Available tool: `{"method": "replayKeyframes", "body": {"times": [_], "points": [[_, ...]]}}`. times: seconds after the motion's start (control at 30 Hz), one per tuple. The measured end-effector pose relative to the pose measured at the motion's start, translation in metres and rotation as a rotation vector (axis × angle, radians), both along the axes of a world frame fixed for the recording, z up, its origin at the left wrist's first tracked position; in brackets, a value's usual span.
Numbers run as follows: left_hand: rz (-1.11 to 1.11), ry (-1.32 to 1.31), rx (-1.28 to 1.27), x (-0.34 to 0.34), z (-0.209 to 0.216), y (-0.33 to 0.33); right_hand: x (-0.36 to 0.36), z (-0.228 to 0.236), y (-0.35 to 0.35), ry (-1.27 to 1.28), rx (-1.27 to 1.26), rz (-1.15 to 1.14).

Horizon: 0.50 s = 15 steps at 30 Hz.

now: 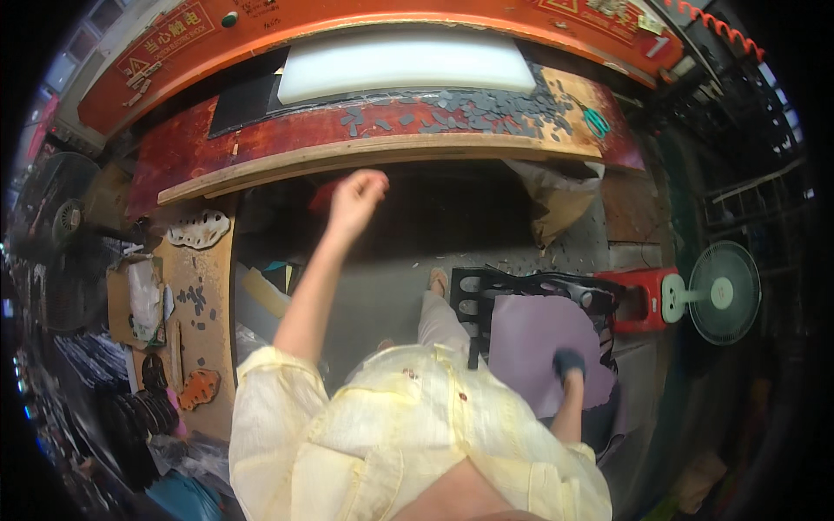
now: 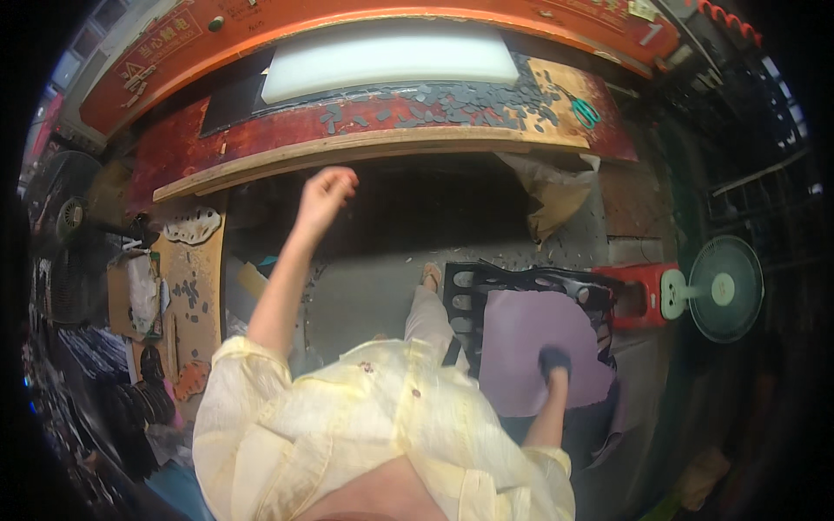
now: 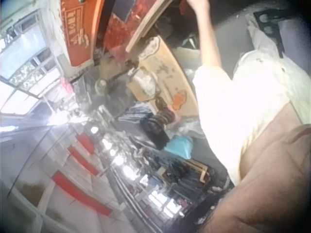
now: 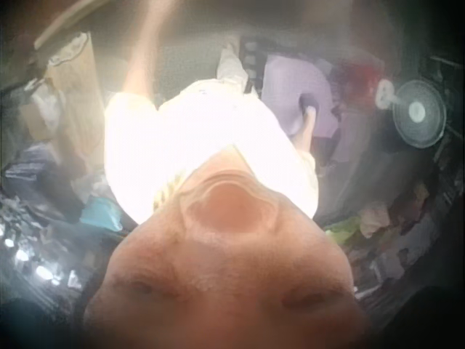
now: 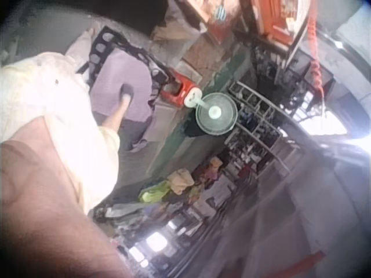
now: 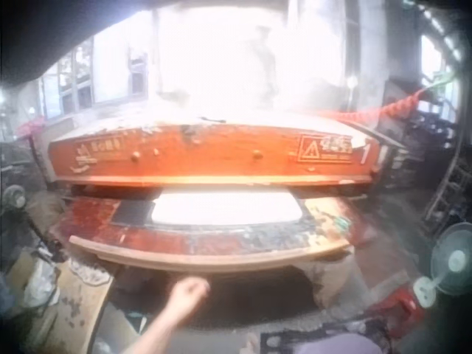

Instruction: The person handles large purple foam sheets, folding and carrying them across the workshop. They then clean debris from a machine surface, place a white sheet, and position a black perforated plastic part onto the machine.

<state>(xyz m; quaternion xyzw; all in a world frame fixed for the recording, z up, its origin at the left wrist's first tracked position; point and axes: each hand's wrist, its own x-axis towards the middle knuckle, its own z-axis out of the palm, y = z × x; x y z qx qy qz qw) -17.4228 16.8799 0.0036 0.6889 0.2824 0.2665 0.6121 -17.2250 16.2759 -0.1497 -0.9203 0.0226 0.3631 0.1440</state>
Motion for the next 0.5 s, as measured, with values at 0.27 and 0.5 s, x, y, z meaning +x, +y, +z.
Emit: {"method": "replayKeyframes", "body": {"times": [0.27, 0.5], "points": [[0.388, 0.814, 0.629, 0.068, 0.004, 0.12, 0.121, 0.175, 0.501, -0.503, 0.89, 0.905], [0.167, 1.176, 0.602, 0.155, -0.01, 0.091, 0.094, 0.175, 0.675, -0.77, 0.738, 1.592]]}}
